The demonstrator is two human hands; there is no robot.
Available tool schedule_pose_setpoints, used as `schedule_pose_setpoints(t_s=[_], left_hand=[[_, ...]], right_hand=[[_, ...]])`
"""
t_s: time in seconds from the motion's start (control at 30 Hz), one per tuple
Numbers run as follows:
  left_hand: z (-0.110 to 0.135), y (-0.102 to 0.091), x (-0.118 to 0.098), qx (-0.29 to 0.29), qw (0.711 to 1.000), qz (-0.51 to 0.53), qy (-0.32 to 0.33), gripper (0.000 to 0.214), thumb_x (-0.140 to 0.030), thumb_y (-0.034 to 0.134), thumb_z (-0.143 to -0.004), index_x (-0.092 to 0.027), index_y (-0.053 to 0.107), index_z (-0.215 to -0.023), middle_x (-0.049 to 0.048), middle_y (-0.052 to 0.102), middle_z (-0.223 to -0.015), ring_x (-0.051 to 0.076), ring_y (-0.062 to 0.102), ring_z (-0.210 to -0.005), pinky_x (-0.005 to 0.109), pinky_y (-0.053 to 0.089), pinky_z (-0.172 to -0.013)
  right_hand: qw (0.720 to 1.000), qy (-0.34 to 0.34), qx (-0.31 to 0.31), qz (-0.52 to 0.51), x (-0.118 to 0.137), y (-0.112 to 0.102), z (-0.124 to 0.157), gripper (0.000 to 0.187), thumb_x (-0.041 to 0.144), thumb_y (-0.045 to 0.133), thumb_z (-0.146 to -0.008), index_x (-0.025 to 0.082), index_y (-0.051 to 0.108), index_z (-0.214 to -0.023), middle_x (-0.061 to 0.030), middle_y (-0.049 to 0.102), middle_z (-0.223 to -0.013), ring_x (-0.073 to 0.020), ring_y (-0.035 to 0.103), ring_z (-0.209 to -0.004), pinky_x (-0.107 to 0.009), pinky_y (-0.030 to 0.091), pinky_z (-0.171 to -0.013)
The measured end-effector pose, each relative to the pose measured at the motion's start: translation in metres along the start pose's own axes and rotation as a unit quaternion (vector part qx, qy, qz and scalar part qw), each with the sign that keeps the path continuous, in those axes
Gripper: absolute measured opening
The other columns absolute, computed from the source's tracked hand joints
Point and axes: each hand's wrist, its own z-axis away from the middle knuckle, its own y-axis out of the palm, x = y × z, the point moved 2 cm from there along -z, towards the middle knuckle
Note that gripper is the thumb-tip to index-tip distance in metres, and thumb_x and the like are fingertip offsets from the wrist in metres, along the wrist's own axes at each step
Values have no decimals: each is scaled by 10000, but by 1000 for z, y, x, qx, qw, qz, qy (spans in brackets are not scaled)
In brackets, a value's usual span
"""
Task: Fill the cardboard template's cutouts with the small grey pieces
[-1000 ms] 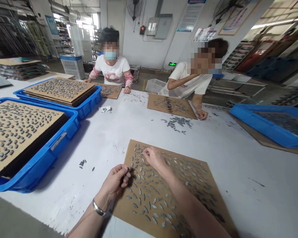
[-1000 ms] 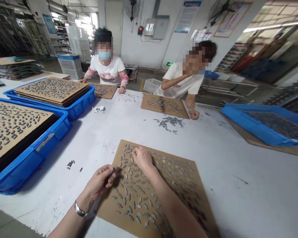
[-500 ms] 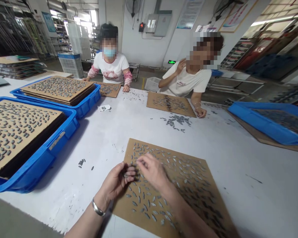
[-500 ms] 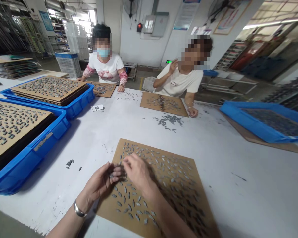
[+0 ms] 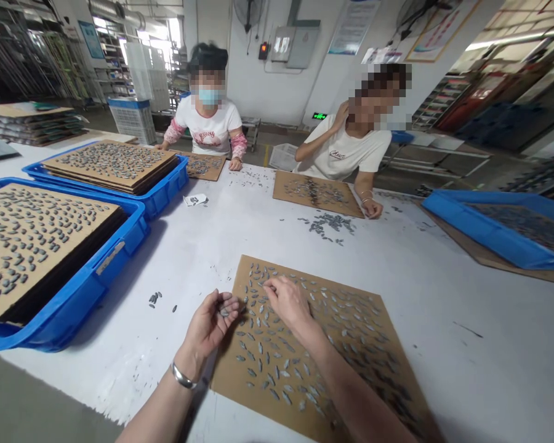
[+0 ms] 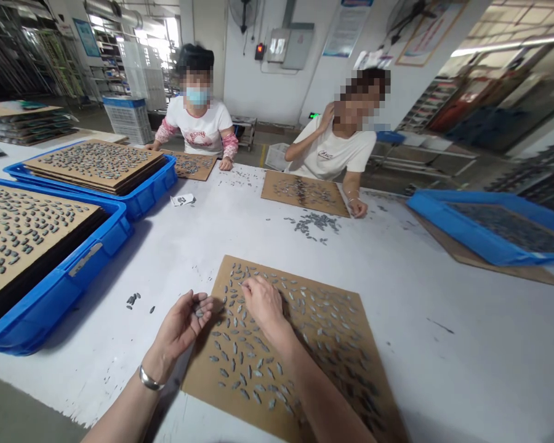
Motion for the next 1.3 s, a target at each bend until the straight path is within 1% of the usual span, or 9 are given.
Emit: schedule_pose_setpoints(t_s=[0.13,0.3,0.63,0.7,0.77,0.87,0.93,1.17,1.3], left_hand=[[1,1,-2,-19,1000,6,-13,190,-225,609,-989,-81,671,-881,120,706,-843,138,687,-741,224,605,-711],[1,3,0,-26,999,15,-27,211,-200,596,-988,-82,662,-826,109,695,-800,124,666,-686,206,587,-647],[1,2,1,-18,1000,0,-10,255,-264,575,-1004,-70,678,-873,137,714,-846,162,708,-780,240,592,-732],[4,5,1,-9,1000,-6,2,274,-326,603,-993,-70,685,-944,174,736,-943,208,730,-897,297,597,-837],[8,10,1,16,1000,-6,2,321,-394,649,-964,-82,685,-1033,183,742,-1011,231,728,-950,335,588,-878],[12,14,2,49,999,-10,-6,422,-470,685,-928,-122,673,-1165,135,744,-1001,210,717,-865,320,577,-791],[14,15,2,58,998,-11,-8,464,-504,680,-920,-142,664,-1209,128,742,-1038,213,716,-868,314,567,-760],[13,16,3,77,996,-23,-29,482,-531,611,-962,-116,660,-1203,180,726,-1137,237,719,-982,316,568,-797],[10,12,-12,44,998,-2,42,416,-483,648,-948,-120,663,-1150,172,723,-1168,267,699,-1105,395,556,-971]], right_hand=[[999,11,25,35,-6,12,-20,192,231,585,-997,211,774,-966,-82,764,-1031,-221,692,-967,-300,462,-823],[998,19,37,50,1,21,-22,192,231,595,-986,195,777,-936,-108,762,-1000,-231,702,-921,-305,456,-782],[999,26,40,24,10,6,-13,209,252,565,-1007,203,763,-958,-99,762,-1038,-238,697,-937,-314,462,-776],[999,-9,22,-22,20,-4,1,225,273,541,-1021,222,755,-975,-82,754,-1036,-230,686,-936,-318,470,-797],[992,-97,12,-77,37,-14,18,225,259,526,-1026,248,750,-1018,-67,750,-1044,-226,671,-964,-336,468,-862],[968,-231,26,-91,64,-19,42,262,174,505,-1020,264,734,-1111,-70,744,-1110,-244,631,-1061,-395,431,-962],[962,-261,35,-72,75,-18,50,274,135,495,-1014,248,738,-1069,-79,743,-1094,-251,613,-1055,-407,422,-953],[967,-212,13,-142,63,-22,51,250,175,478,-1016,224,713,-947,-73,726,-985,-234,634,-970,-361,463,-902],[970,-139,28,-197,44,-22,68,217,233,495,-1006,233,708,-963,-57,724,-926,-207,675,-882,-298,505,-817]])
